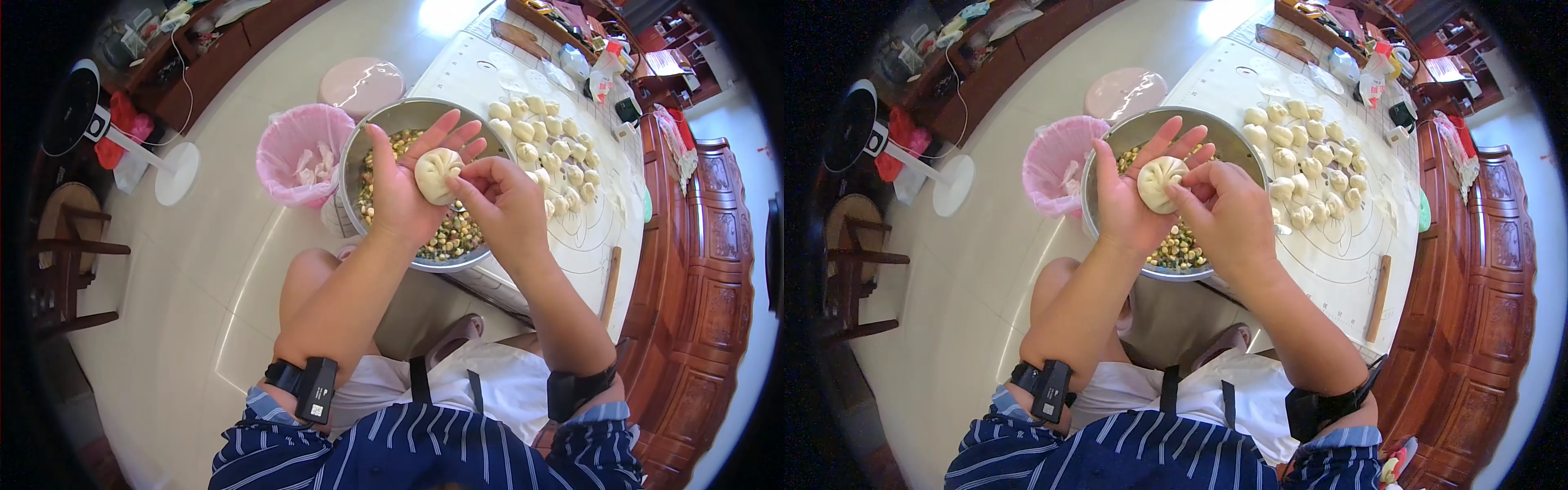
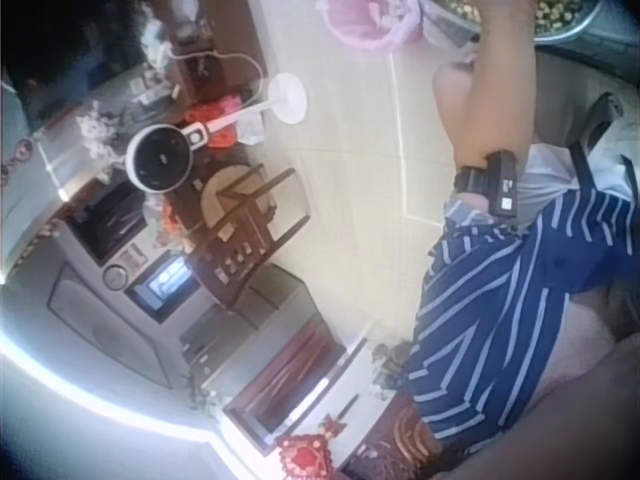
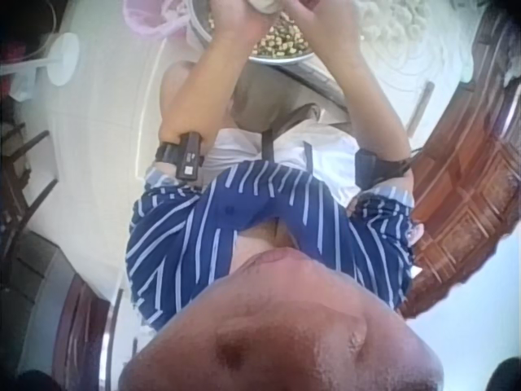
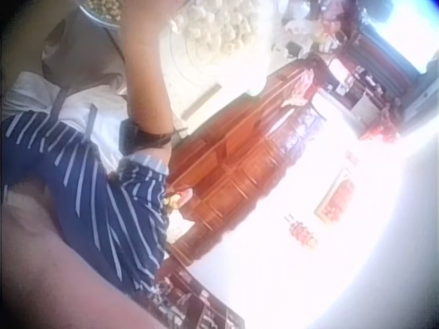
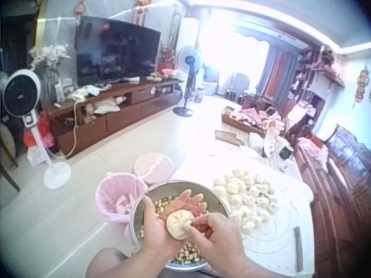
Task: The person is filling and folding dough to make dumplings or buns at a table.
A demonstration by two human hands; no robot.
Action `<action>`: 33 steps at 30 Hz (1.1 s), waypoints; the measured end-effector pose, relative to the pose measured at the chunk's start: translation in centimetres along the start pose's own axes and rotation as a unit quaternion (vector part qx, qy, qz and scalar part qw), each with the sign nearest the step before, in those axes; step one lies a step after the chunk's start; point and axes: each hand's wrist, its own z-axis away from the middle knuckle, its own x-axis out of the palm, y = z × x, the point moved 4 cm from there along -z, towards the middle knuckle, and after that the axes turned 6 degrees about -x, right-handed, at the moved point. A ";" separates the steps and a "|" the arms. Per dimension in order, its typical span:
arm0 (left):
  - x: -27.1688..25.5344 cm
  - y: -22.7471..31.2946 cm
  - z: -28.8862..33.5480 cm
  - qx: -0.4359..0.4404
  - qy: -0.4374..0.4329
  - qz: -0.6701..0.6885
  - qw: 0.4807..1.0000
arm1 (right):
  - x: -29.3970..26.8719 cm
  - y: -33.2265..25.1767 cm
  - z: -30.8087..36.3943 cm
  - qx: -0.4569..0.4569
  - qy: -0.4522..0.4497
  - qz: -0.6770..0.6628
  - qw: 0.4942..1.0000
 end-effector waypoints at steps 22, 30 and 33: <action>-0.1 -0.9 0.1 -0.140 -0.032 0.115 0.983 | -1.8 -1.0 0.3 -0.166 -0.036 0.027 0.985; 0.4 -0.6 0.2 -0.102 -0.048 0.099 0.989 | -1.6 0.0 0.5 -0.197 0.041 0.010 0.979; 0.3 -0.9 0.2 -0.122 -0.035 0.094 0.987 | -1.5 -0.2 0.4 -0.192 0.014 0.020 0.981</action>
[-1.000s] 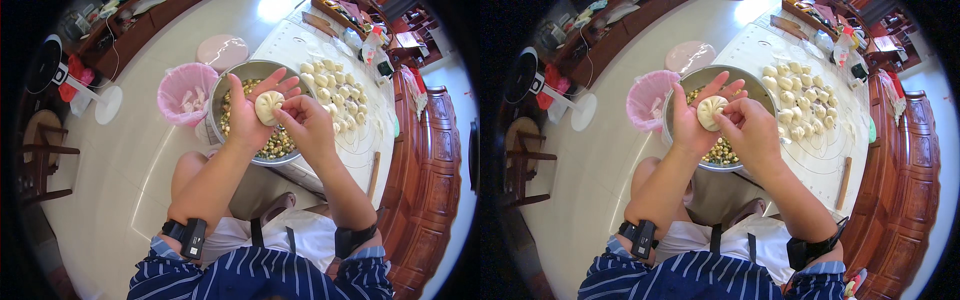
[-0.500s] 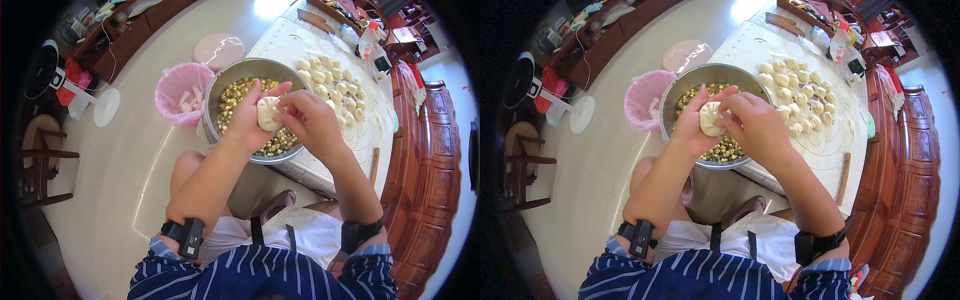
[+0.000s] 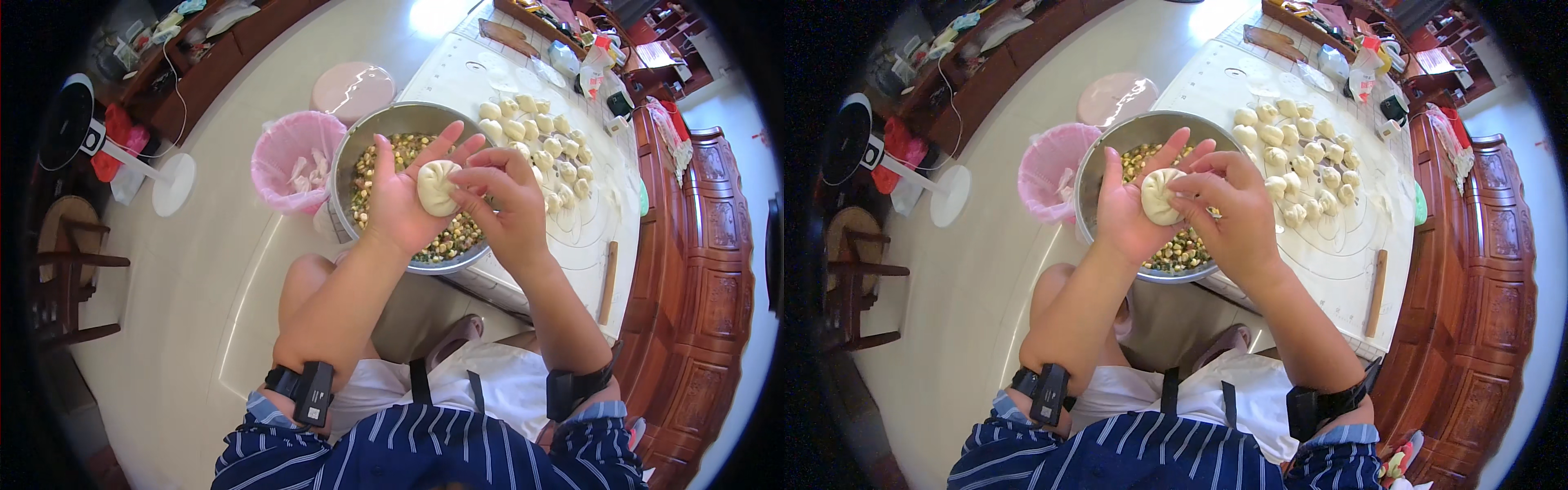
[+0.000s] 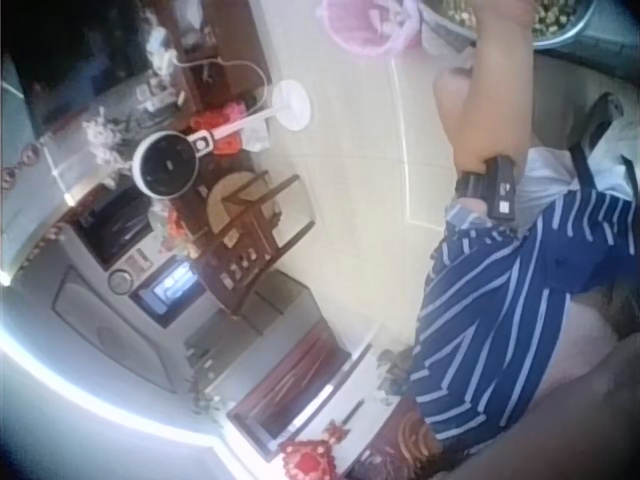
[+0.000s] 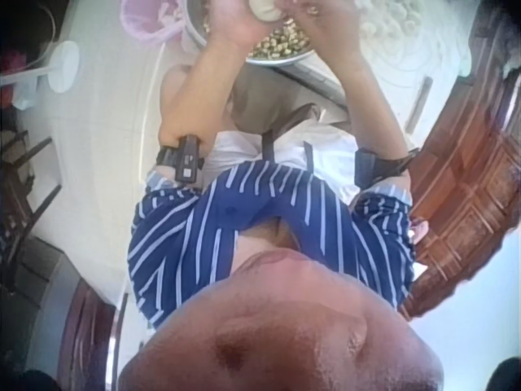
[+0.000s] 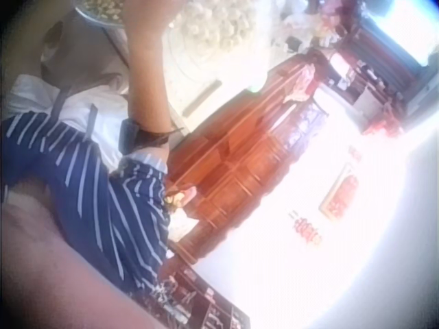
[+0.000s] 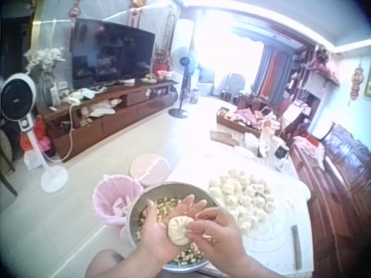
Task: The person is filling and folding dough to make dumplings or buns at a table.
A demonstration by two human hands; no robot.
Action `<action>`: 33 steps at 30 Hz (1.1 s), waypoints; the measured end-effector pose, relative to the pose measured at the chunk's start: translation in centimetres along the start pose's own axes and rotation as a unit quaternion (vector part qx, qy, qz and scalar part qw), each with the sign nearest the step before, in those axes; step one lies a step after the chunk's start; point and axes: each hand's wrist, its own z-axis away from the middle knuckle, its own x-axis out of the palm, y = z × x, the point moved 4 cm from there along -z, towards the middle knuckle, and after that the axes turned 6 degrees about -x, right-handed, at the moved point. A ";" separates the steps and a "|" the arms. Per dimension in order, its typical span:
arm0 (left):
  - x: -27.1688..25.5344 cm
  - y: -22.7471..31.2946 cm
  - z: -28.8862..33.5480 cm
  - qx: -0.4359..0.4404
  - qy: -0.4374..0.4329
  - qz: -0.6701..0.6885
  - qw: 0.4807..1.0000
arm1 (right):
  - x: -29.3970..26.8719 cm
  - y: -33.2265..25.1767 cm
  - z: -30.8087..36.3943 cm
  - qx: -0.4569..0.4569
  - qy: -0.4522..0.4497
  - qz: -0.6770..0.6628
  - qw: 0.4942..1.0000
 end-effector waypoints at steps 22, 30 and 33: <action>0.3 0.0 -0.6 0.072 -0.068 0.018 0.995 | -1.8 0.7 2.4 0.043 0.077 -0.133 0.987; -0.1 -1.1 -0.9 0.094 -0.054 -0.036 0.993 | 3.1 -1.6 2.0 0.034 0.152 -0.085 0.984; -0.5 -1.8 -1.2 0.116 0.006 -0.079 0.990 | 3.6 -1.0 2.2 0.021 0.138 -0.009 0.990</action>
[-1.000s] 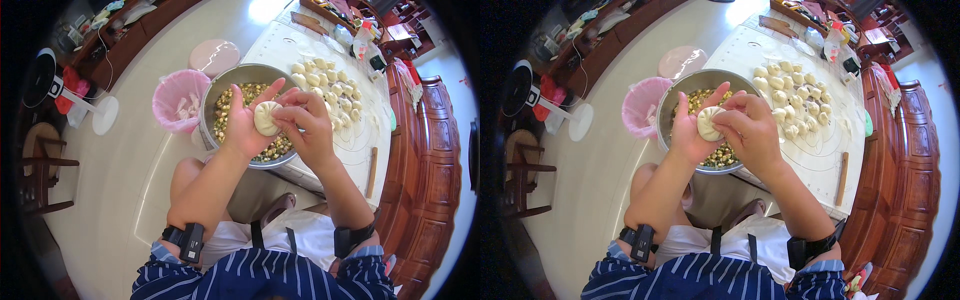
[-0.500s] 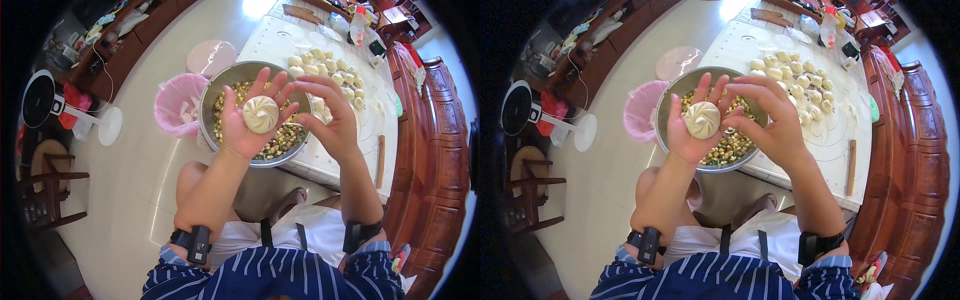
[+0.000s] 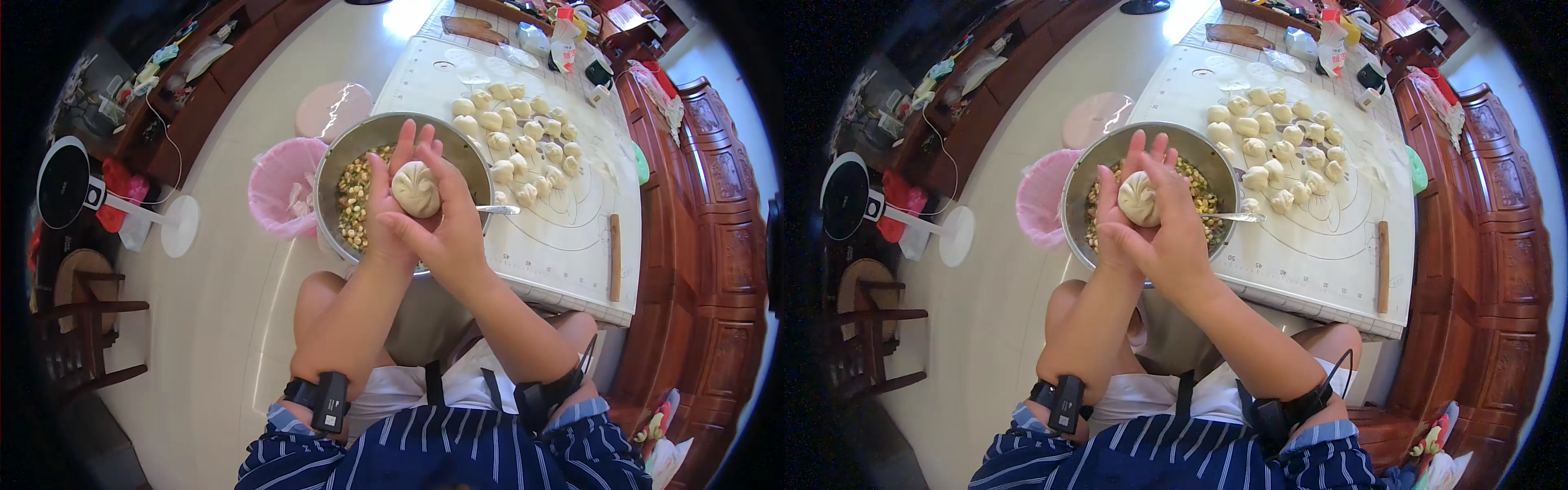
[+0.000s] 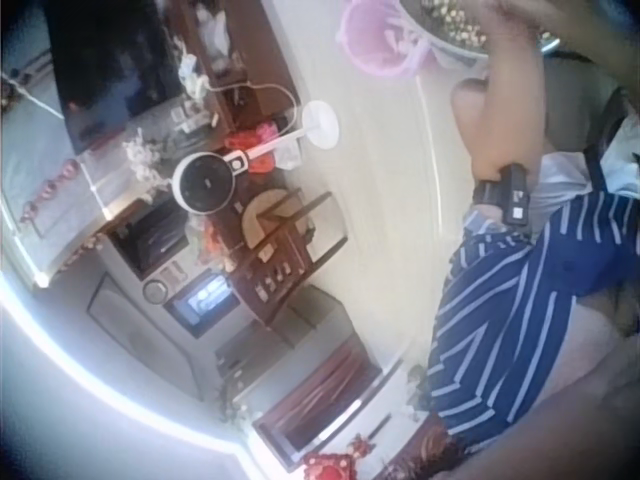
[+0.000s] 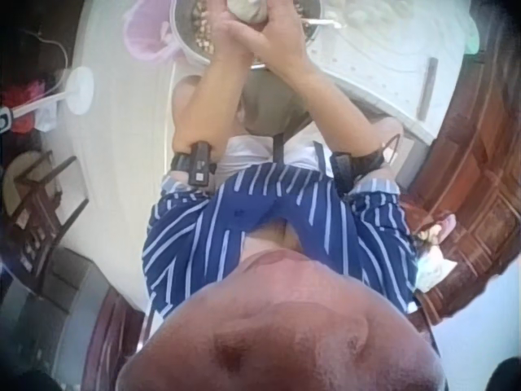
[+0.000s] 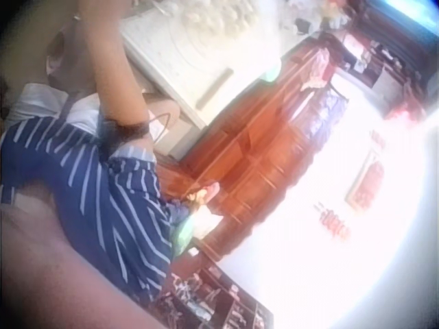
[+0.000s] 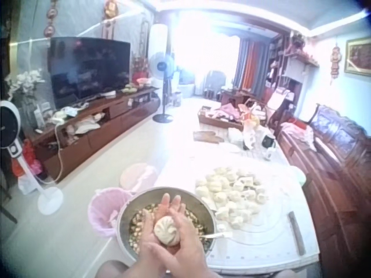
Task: The person is filling and folding dough to make dumplings or buns at a table.
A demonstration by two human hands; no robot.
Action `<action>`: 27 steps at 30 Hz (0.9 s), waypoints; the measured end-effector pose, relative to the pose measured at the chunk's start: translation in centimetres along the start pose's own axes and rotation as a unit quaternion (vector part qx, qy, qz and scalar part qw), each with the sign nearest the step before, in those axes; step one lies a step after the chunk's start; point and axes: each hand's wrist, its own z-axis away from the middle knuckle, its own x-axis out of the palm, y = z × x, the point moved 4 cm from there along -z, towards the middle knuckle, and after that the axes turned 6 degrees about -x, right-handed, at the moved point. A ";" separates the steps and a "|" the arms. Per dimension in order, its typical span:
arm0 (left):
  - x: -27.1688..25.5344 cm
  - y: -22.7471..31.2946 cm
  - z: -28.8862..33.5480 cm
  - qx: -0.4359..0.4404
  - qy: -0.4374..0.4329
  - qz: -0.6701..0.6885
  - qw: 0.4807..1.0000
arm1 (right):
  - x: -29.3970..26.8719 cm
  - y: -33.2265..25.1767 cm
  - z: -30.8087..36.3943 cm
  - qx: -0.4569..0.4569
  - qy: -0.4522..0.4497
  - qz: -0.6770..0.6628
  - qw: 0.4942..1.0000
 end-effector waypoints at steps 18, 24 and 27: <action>-1.5 -1.9 -0.9 -0.083 0.087 0.103 0.987 | -7.2 2.0 -1.0 0.027 -0.108 0.024 0.994; -1.4 -1.3 -0.7 -0.058 0.105 0.032 0.992 | -5.5 2.3 -0.3 0.046 -0.049 0.056 0.996; -1.2 -1.2 -0.7 -0.051 0.131 0.015 0.990 | -4.7 2.1 -0.6 0.058 -0.058 0.071 0.994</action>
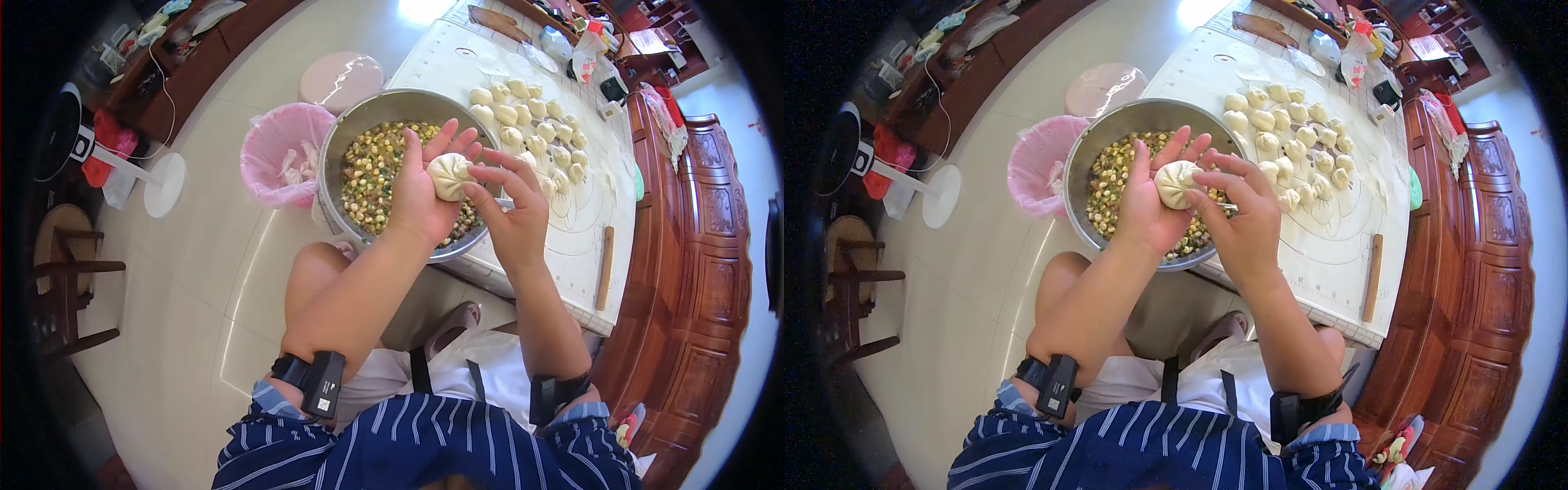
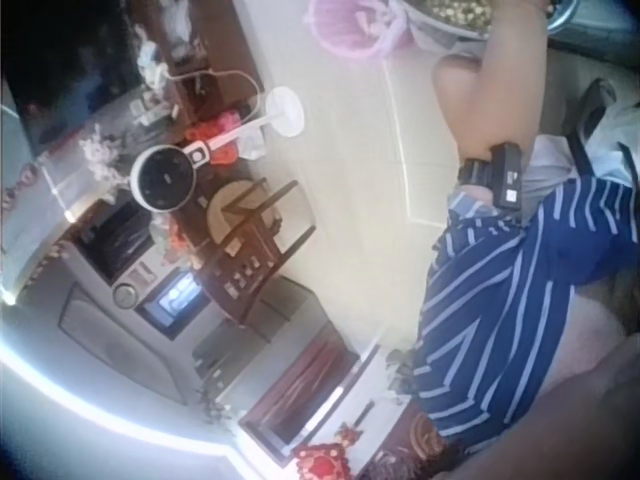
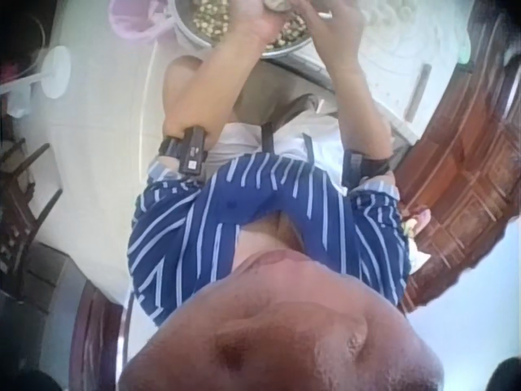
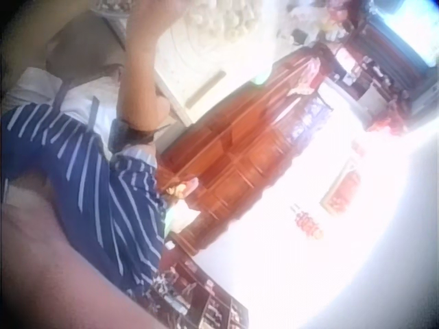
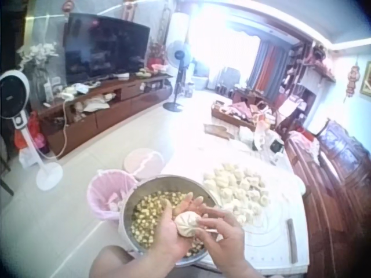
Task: The person is filling and folding dough to make dumplings or buns at a table.
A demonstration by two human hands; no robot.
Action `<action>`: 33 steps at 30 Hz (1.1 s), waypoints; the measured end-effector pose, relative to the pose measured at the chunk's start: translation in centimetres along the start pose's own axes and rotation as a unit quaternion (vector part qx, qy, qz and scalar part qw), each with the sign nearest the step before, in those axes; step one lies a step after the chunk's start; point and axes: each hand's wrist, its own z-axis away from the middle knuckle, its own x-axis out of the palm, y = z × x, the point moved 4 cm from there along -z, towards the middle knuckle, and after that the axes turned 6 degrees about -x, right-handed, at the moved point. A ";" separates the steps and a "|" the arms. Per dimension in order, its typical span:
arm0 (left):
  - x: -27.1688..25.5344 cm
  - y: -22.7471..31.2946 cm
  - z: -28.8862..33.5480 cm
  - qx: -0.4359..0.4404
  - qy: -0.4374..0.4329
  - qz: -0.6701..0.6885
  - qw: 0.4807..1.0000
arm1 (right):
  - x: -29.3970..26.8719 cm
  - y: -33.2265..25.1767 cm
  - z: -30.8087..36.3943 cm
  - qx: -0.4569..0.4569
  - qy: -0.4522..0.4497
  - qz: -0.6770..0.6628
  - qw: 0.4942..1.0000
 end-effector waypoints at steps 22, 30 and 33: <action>0.4 0.5 0.6 -0.102 -0.108 0.003 0.989 | -0.6 -1.7 -2.1 -0.173 -0.098 0.103 0.975; -0.4 0.2 0.5 -0.250 -0.180 0.029 0.951 | -1.7 -1.5 -3.2 -0.164 -0.198 0.047 0.965; 0.1 0.0 0.3 -0.205 -0.066 -0.010 0.976 | -2.4 -0.8 -3.0 -0.113 -0.176 -0.011 0.978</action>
